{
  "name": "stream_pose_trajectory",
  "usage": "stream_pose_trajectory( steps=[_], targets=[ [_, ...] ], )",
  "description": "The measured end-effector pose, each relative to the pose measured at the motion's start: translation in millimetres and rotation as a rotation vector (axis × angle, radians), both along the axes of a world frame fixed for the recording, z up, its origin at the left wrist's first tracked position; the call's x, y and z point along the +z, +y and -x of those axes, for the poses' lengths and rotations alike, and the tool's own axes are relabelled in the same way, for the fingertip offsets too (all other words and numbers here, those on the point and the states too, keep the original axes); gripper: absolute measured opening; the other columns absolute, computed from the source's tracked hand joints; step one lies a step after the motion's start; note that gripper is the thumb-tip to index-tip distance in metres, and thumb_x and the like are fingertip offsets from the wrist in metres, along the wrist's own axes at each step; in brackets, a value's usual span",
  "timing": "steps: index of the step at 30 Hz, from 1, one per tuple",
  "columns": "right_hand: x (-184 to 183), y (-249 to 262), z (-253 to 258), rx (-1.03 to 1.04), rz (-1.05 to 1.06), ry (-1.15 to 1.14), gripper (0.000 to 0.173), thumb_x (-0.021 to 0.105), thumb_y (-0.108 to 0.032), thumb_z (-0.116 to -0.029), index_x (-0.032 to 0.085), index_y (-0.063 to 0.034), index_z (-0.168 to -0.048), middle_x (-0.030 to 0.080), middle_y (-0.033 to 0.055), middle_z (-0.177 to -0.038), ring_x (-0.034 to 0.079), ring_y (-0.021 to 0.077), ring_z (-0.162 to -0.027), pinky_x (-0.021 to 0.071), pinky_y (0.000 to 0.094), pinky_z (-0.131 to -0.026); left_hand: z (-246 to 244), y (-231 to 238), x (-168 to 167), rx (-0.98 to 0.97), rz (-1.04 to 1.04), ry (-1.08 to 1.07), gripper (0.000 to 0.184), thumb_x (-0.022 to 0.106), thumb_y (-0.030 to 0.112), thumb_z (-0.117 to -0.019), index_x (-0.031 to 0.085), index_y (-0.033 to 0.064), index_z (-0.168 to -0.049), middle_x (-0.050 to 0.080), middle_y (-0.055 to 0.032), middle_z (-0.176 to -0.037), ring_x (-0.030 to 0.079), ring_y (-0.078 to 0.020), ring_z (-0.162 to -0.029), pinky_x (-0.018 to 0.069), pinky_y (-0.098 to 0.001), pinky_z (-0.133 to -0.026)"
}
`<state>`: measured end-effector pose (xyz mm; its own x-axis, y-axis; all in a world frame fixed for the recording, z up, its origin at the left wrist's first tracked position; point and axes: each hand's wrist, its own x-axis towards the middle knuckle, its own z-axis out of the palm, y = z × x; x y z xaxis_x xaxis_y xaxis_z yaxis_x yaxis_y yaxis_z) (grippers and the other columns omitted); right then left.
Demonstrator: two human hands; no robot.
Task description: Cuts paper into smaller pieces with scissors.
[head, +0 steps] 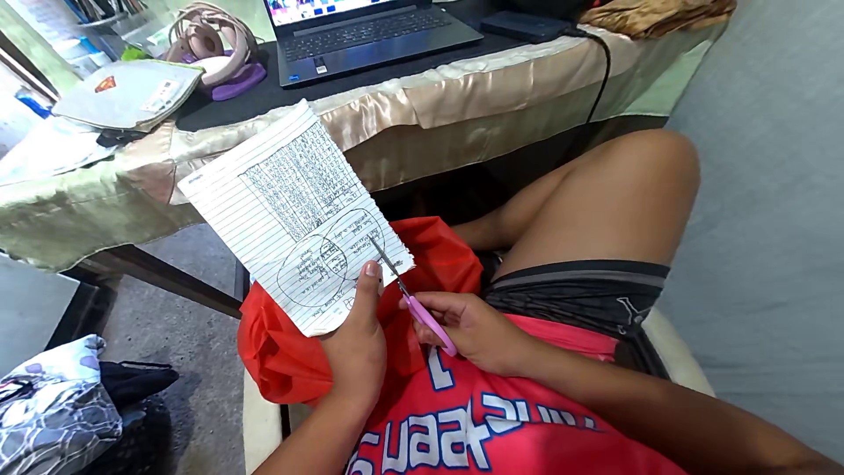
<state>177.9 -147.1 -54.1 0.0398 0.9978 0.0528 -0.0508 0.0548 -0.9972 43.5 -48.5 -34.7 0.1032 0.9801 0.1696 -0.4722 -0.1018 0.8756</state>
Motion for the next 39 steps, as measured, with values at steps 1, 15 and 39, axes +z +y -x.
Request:
stream_pose_trajectory(
  steps=[1,15,39],
  targets=[
    [-0.4,-0.3,0.7,-0.003,-0.003,0.003,0.035,0.068,-0.013,-0.099,0.063,-0.0023,-0.132,0.07,-0.0006,-0.099,0.065,0.0032,-0.085,0.0557,0.0186,-0.078,-0.3,-0.3,-0.5,0.003,-0.003,-0.001,0.017,0.074,0.002,-0.0907,0.065,-0.0041,-0.104,0.064,-0.0121,-0.075,0.058,-0.0149,-0.059,0.0526,-0.0274,-0.058],
    [0.8,0.7,0.5,-0.02,-0.019,-0.002,0.038,0.069,-0.015,-0.0984,0.062,-0.0009,-0.133,0.07,0.0009,-0.101,0.067,0.0055,-0.088,0.0571,0.0212,-0.082,0.1,-3.5,-2.8,-0.024,-0.01,0.021,0.024,0.074,0.003,-0.0906,0.065,-0.0053,-0.111,0.068,-0.0152,-0.083,0.064,-0.0184,-0.067,0.0572,-0.0299,-0.065],
    [4.9,-0.7,-1.5,-0.025,-0.015,0.046,0.034,0.07,-0.012,-0.0975,0.063,0.0001,-0.128,0.07,0.0013,-0.097,0.068,0.0066,-0.086,0.0579,0.0228,-0.082,1.1,-7.6,-1.7,-0.042,-0.088,0.047,0.023,0.075,0.002,-0.0894,0.065,-0.0052,-0.11,0.07,-0.0129,-0.086,0.068,-0.0178,-0.075,0.0596,-0.0304,-0.072]
  ],
)
